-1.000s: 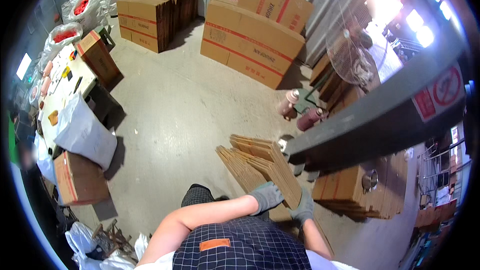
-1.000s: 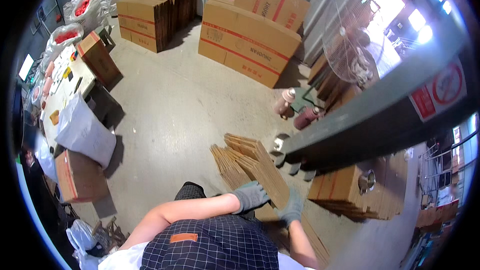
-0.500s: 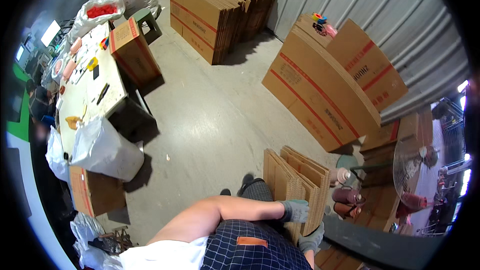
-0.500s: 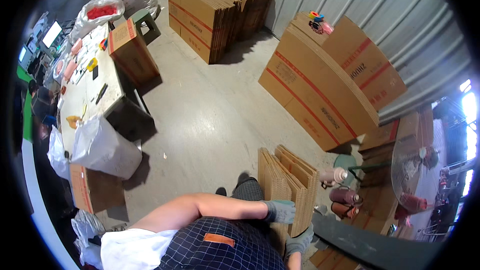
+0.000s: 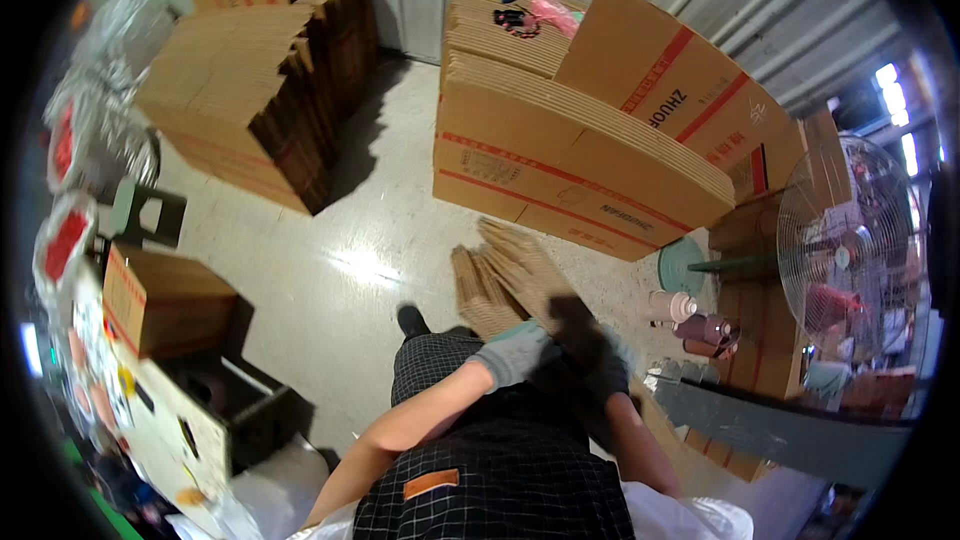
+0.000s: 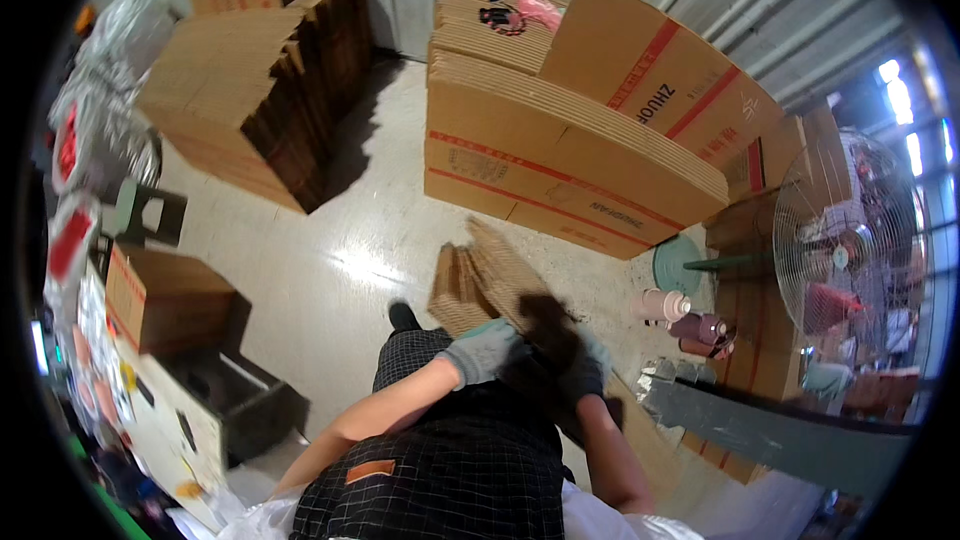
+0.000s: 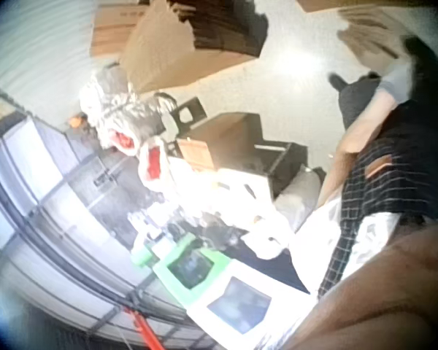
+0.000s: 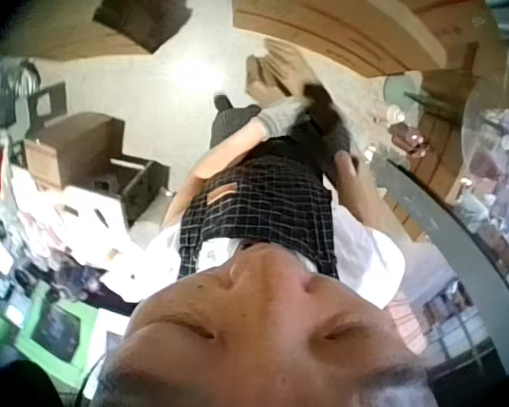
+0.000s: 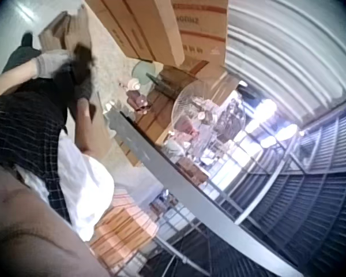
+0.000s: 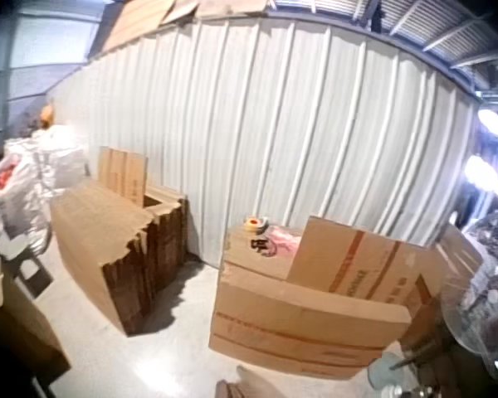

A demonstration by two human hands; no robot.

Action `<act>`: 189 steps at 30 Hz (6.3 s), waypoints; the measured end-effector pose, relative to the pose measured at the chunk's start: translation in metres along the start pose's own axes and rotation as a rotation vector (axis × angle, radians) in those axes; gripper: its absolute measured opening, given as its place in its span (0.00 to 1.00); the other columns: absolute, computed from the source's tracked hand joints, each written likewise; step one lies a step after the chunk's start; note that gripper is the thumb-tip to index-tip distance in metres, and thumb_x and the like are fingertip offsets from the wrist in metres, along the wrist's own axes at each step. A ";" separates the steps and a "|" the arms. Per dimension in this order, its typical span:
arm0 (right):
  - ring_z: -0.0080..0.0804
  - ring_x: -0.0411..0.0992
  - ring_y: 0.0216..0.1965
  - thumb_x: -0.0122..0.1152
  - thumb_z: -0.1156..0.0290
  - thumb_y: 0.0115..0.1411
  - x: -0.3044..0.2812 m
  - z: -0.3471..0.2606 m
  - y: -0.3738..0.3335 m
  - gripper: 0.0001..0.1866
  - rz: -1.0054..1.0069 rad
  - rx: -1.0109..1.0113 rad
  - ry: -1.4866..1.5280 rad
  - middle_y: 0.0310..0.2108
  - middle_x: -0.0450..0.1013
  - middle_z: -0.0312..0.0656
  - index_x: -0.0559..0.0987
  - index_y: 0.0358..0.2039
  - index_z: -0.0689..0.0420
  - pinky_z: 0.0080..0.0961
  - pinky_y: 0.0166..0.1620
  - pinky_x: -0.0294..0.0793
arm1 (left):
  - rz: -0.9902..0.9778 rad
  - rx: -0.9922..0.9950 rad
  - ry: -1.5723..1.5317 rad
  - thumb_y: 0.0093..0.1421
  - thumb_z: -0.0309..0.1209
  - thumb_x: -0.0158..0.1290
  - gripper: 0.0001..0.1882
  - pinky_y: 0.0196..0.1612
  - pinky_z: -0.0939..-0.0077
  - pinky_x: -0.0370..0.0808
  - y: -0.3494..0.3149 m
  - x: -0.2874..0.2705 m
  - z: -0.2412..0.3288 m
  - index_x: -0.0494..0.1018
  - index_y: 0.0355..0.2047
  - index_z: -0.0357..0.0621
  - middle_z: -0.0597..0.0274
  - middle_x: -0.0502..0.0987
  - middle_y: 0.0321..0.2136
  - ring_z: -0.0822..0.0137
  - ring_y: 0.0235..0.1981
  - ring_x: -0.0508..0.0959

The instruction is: The person lifts and carries stacks of flat cardboard sheets from a pile on the floor to a higher stack. They wear gloves and repeatedly move the cardboard sheets, organizing them into a larger pile in a warehouse environment.

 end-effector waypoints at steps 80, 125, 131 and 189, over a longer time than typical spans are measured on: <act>0.56 0.63 0.59 0.79 0.65 0.38 0.260 0.795 0.296 0.44 -0.472 0.716 0.051 0.63 0.60 0.43 0.72 0.59 0.42 0.44 0.59 0.73 | -0.485 0.392 1.116 0.63 0.66 0.42 0.45 0.69 0.49 0.55 0.669 0.149 -0.275 0.46 0.73 0.60 0.46 0.51 0.71 0.45 0.71 0.55; 0.53 0.66 0.60 0.54 0.39 0.62 0.047 0.299 0.215 0.37 -0.611 -0.249 0.397 0.60 0.68 0.54 0.70 0.61 0.56 0.49 0.67 0.58 | 0.101 0.537 0.804 0.61 0.49 0.59 0.37 0.67 0.45 0.60 0.615 0.136 -0.209 0.60 0.65 0.50 0.54 0.67 0.64 0.48 0.66 0.64; 0.50 0.68 0.57 0.53 0.44 0.63 0.022 0.265 0.191 0.32 -0.468 0.005 0.188 0.55 0.72 0.53 0.74 0.56 0.57 0.50 0.66 0.59 | -0.813 -0.644 0.459 0.63 0.63 0.45 0.48 0.73 0.47 0.44 0.303 0.116 -0.202 0.60 0.66 0.31 0.37 0.64 0.64 0.41 0.69 0.58; 0.54 0.56 0.66 0.62 0.48 0.58 -0.078 0.145 0.395 0.41 0.223 0.149 0.092 0.66 0.57 0.53 0.63 0.67 0.56 0.56 0.67 0.52 | 0.051 0.010 0.599 0.54 0.50 0.61 0.45 0.71 0.37 0.42 0.332 0.005 -0.171 0.58 0.66 0.39 0.45 0.56 0.69 0.42 0.71 0.52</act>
Point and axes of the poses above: each hand's wrist, its own y-axis towards the middle knuckle, its own x-axis out of the palm, z = x × y, the point moved 5 cm from there along y, towards the middle knuckle
